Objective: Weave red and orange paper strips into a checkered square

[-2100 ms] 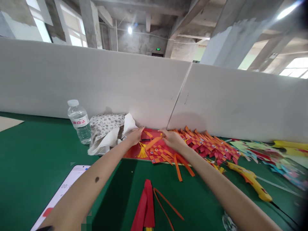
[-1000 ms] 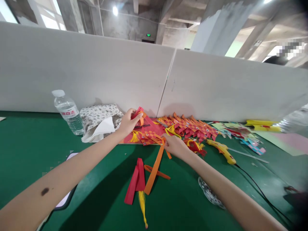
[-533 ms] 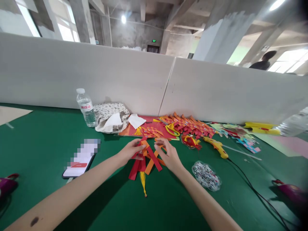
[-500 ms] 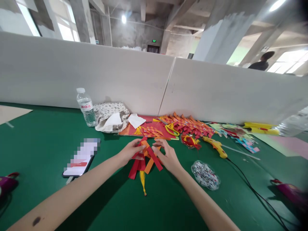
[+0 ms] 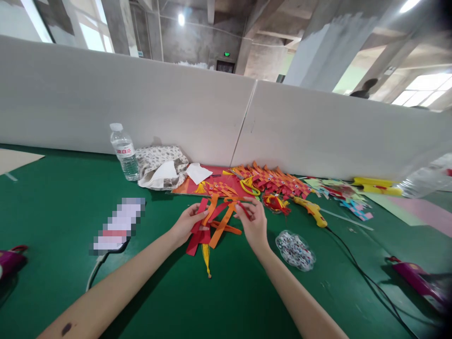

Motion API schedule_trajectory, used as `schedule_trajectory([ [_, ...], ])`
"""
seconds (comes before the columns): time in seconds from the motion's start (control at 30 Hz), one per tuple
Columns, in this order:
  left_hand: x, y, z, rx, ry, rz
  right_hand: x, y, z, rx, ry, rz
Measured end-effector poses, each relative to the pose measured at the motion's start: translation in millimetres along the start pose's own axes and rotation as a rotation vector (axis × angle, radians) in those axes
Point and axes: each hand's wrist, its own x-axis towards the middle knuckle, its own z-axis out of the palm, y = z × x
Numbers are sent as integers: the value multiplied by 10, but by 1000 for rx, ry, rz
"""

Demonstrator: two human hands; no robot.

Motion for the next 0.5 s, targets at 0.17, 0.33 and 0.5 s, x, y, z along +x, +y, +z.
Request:
schedule_trajectory([
  [0.17,1,-6,-2,-18,20,0,162,111,-185,77,192,-6],
  [0.33,18,-28,-9,-55,43,14,214,278,-208,-5,210,42],
  [0.5,37,-35,-32,-81,22,0,188,331,-100,-29,160,74],
])
